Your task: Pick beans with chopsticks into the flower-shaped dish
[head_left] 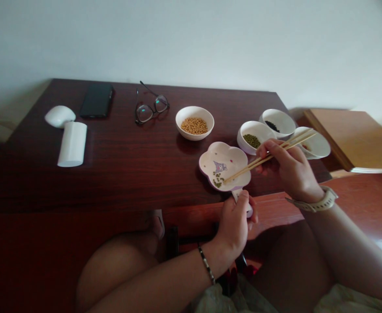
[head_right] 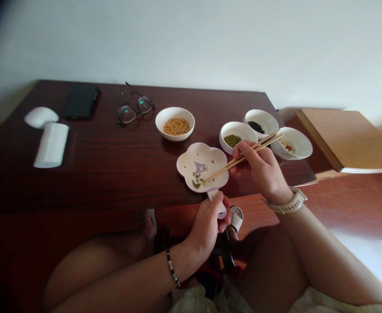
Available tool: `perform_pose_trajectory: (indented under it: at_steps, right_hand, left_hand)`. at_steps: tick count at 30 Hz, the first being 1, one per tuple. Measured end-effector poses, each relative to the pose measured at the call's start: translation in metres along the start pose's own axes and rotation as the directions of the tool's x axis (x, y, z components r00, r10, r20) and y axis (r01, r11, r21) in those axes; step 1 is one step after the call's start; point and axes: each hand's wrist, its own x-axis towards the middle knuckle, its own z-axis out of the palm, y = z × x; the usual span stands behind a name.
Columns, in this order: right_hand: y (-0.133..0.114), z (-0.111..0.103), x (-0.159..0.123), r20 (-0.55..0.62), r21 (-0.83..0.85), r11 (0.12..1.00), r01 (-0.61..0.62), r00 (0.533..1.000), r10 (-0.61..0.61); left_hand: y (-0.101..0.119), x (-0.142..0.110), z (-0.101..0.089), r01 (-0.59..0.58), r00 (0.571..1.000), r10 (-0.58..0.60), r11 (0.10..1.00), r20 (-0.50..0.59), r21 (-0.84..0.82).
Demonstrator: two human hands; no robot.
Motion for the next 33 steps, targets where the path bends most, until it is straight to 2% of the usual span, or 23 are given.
perform_pose_trajectory:
  at_steps: [10, 18, 33]
  right_hand:
    - [0.005, -0.01, 0.0073, -0.122, 0.031, 0.999, 0.034, 0.992, -0.03]
    - [0.0059, -0.0078, 0.0055, -0.071, 0.032, 0.999, -0.006, 0.997, 0.009]
    - [0.0085, -0.0074, 0.0028, -0.056, 0.007, 1.0, 0.026, 0.998, -0.025]
  left_hand:
    - [-0.0021, 0.0022, -0.0019, -0.008, 1.0, 0.008, 1.0, -0.002, 0.013]
    - [0.0007, 0.001, -0.0001, -0.013, 1.0, 0.013, 1.0, -0.002, 0.019]
    - [0.0014, 0.0003, 0.0, -0.019, 1.0, 0.019, 1.0, -0.003, 0.019]
